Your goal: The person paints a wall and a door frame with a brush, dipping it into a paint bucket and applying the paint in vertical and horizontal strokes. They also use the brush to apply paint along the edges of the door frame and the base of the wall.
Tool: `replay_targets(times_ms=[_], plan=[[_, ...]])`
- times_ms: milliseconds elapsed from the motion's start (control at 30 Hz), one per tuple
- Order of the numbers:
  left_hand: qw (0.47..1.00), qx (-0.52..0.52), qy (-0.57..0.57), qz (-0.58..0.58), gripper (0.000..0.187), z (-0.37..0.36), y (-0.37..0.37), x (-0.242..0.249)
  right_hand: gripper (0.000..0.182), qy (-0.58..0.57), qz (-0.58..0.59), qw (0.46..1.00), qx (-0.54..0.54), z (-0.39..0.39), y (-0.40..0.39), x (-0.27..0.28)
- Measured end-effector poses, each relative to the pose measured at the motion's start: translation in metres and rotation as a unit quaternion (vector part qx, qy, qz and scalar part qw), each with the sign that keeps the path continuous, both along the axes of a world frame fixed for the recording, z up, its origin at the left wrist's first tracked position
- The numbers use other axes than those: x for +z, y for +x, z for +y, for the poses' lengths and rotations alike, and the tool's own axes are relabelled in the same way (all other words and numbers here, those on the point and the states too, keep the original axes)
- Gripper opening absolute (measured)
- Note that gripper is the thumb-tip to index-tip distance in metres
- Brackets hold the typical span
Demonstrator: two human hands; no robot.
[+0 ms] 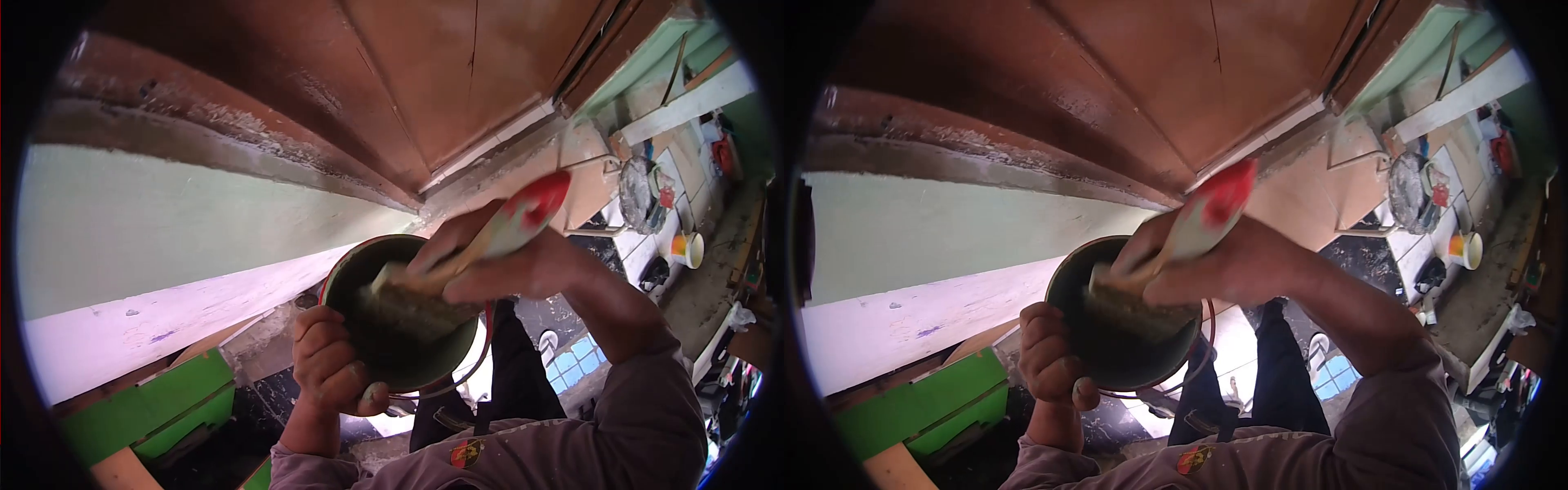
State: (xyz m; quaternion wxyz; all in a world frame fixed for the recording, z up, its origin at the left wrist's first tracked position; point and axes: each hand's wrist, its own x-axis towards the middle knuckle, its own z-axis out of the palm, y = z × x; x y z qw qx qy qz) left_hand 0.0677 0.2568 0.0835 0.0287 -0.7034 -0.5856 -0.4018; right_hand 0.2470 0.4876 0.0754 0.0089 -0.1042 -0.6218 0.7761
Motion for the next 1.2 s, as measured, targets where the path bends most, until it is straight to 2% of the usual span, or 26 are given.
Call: replay_targets(times_ms=[67, 100, 200, 233, 367, 467, 600, 700, 800, 833, 967, 1067, 1100, 1200], plan=[[1.000, 0.016, -0.001, -0.008, 0.040, 0.000, 0.005, -0.005, 0.045, -0.140, 0.025, 0.986, -0.090, 0.008, 0.012, -0.016], [1.000, 0.025, 0.003, -0.012, 0.040, 0.001, 0.007, -0.009, 0.048, -0.117, 0.034, 0.982, -0.143, 0.009, 0.012, -0.020], [0.999, 0.045, 0.005, -0.021, 0.040, 0.005, 0.011, -0.019, 0.048, -0.347, 0.070, 0.905, -0.236, -0.001, 0.019, -0.075], [0.999, 0.049, 0.003, -0.019, 0.039, 0.006, 0.011, -0.021, 0.047, -0.383, 0.041, 0.894, -0.231, -0.004, 0.024, -0.082], [0.997, 0.070, 0.004, -0.018, 0.039, 0.006, 0.012, -0.028, 0.046, -0.537, 0.077, 0.798, -0.261, -0.031, 0.023, -0.113], [0.997, 0.072, -0.002, -0.010, 0.040, 0.003, 0.010, -0.026, 0.047, -0.579, 0.165, 0.760, -0.245, -0.038, 0.023, -0.128], [0.997, 0.082, -0.009, -0.007, 0.044, -0.004, 0.007, -0.029, 0.049, -0.599, 0.190, 0.727, -0.277, -0.040, 0.024, -0.158], [0.995, 0.102, -0.008, -0.012, 0.046, -0.008, 0.008, -0.037, 0.046, -0.617, 0.179, 0.700, -0.312, -0.044, 0.023, -0.184], [0.993, 0.117, -0.013, -0.004, 0.044, -0.013, 0.011, -0.057, 0.048, -0.586, 0.159, 0.701, -0.373, -0.054, 0.016, -0.245], [0.992, 0.127, -0.023, 0.006, 0.043, -0.015, 0.012, -0.065, 0.048, -0.562, 0.104, 0.690, -0.444, -0.057, 0.009, -0.250], [0.986, 0.159, -0.034, 0.025, 0.032, -0.016, 0.013, -0.129, 0.037, -0.598, 0.150, 0.649, -0.444, -0.066, 0.000, -0.364], [0.991, 0.102, -0.060, 0.058, 0.024, -0.022, 0.000, -0.192, 0.027, -0.612, 0.229, 0.630, -0.419, -0.076, -0.011, -0.468], [0.990, 0.105, -0.077, 0.058, 0.023, -0.023, 0.000, -0.210, 0.019, -0.620, 0.199, 0.606, -0.456, -0.078, -0.015, -0.493], [0.986, 0.114, -0.105, 0.054, 0.023, -0.023, 0.002, -0.259, 0.014, -0.610, 0.139, 0.580, -0.522, -0.086, -0.024, -0.569]])
